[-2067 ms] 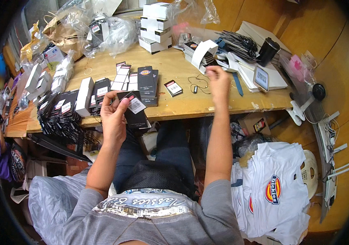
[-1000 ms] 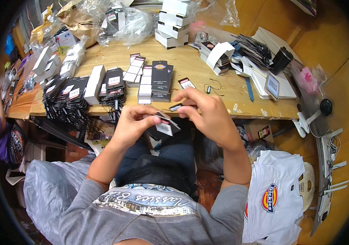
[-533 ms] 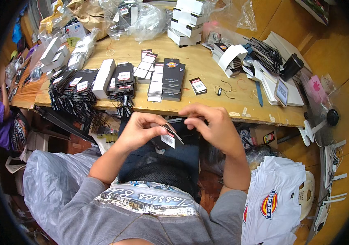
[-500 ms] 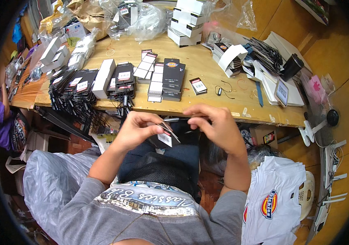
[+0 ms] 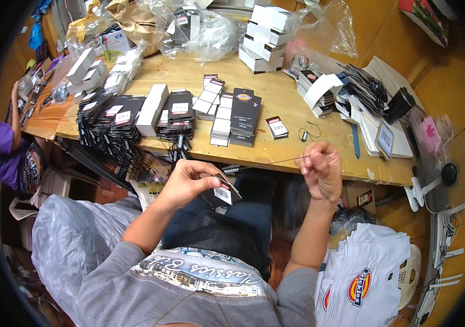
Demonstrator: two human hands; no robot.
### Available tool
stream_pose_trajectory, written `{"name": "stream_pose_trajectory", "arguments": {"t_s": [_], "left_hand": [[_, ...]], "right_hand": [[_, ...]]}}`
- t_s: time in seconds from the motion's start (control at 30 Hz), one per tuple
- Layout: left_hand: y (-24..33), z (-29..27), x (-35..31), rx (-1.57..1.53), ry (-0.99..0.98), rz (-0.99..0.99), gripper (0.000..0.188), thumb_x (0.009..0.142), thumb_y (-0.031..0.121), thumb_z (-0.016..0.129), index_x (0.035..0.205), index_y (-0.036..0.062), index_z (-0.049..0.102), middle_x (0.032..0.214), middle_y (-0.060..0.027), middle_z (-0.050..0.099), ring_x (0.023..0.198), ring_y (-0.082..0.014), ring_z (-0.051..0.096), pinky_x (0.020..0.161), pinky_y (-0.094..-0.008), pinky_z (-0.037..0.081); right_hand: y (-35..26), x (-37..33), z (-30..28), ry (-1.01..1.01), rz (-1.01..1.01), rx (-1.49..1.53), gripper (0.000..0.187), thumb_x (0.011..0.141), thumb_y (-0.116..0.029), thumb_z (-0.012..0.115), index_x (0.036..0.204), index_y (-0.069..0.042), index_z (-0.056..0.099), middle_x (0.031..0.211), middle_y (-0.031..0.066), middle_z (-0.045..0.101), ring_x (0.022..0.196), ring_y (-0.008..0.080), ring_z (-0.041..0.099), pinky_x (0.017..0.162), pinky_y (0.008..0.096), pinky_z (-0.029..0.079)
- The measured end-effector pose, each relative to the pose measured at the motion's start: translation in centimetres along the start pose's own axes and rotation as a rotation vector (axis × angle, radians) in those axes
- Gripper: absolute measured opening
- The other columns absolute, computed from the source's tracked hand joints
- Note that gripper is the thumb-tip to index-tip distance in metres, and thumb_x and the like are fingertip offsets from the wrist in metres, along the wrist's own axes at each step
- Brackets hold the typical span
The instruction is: The person assembles small black tags by inserting a thin black string into a slot on the tag. They handle stacks of tags and strings on a cluttered wooden table, occasionally picking up and placing down items while another person works nearby.
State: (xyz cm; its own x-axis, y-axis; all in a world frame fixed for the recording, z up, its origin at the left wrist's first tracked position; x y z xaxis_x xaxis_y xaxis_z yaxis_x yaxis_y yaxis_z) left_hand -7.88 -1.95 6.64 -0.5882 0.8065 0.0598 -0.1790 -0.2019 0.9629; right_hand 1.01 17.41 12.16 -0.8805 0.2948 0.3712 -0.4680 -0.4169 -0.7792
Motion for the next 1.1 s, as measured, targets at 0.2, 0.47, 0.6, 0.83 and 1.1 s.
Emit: {"name": "stream_pose_trajectory", "arguments": {"t_s": [0.2, 0.47, 0.6, 0.83, 1.1], "left_hand": [[-0.5, 0.1, 0.3, -0.004, 0.019, 0.012, 0.014, 0.073, 0.002, 0.058, 0.084, -0.0059, 0.057, 0.075, -0.0070, 0.060, 0.064, -0.0054, 0.053, 0.054, -0.0163, 0.041], [3.1, -1.3, 0.1, -0.206, 0.254, 0.399, 0.017, 0.075, -0.001, 0.051, 0.069, 0.0051, 0.036, 0.107, -0.0099, 0.043, 0.085, -0.0108, 0.050, 0.073, -0.0242, 0.043], [3.1, 0.2, 0.3, -0.245, 0.210, 0.487, 0.011, 0.077, 0.001, 0.051, 0.070, 0.0020, 0.042, 0.105, -0.0099, 0.043, 0.092, -0.0134, 0.047, 0.078, -0.0253, 0.040], [0.8, 1.3, 0.3, -0.334, 0.001, 0.345, 0.017, 0.082, 0.005, 0.042, 0.096, 0.0048, 0.033, 0.106, -0.0130, 0.047, 0.098, -0.0146, 0.045, 0.082, -0.0269, 0.037], [1.2, -0.1, 0.2, -0.276, 0.181, 0.307, 0.028, 0.081, 0.001, 0.043, 0.098, 0.0088, 0.023, 0.091, -0.0168, 0.054, 0.079, -0.0191, 0.056, 0.067, -0.0256, 0.046]], "right_hand": [[1.5, 1.3, 4.1, 0.069, -0.074, 0.505, 0.019, 0.075, -0.021, 0.058, 0.073, -0.010, 0.043, 0.073, 0.0028, 0.045, 0.065, 0.0110, 0.044, 0.066, 0.0284, 0.036], [2.4, -1.4, 5.1, 0.054, -0.069, -0.407, 0.011, 0.071, -0.003, 0.059, 0.072, -0.002, 0.048, 0.083, 0.0059, 0.048, 0.052, 0.0039, 0.044, 0.045, 0.0147, 0.036], [5.9, -1.0, 7.9, -0.037, -0.069, -0.494, 0.009, 0.069, 0.005, 0.058, 0.073, 0.001, 0.052, 0.092, 0.0068, 0.049, 0.067, 0.0065, 0.049, 0.059, 0.0163, 0.040], [7.6, -0.9, 6.3, 0.079, -0.017, -0.395, 0.007, 0.073, 0.001, 0.057, 0.073, 0.000, 0.050, 0.078, 0.0042, 0.053, 0.061, 0.0058, 0.048, 0.054, 0.0159, 0.039], [4.4, -1.6, 4.0, 0.299, -0.178, -0.439, 0.005, 0.074, -0.001, 0.056, 0.074, 0.000, 0.051, 0.068, 0.0077, 0.057, 0.050, 0.0064, 0.048, 0.045, 0.0159, 0.038]]}}
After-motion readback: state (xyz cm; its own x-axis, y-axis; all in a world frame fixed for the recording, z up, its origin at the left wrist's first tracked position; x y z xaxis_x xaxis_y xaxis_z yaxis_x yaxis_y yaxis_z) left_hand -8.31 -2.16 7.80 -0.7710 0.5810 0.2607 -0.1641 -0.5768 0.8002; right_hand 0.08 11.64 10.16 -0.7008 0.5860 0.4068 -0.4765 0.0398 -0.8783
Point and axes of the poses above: each hand's wrist, its own x-axis towards the middle knuckle, its own z-axis out of the palm, y = z × x, the point moved 7 cm from there along x, towards the middle knuckle
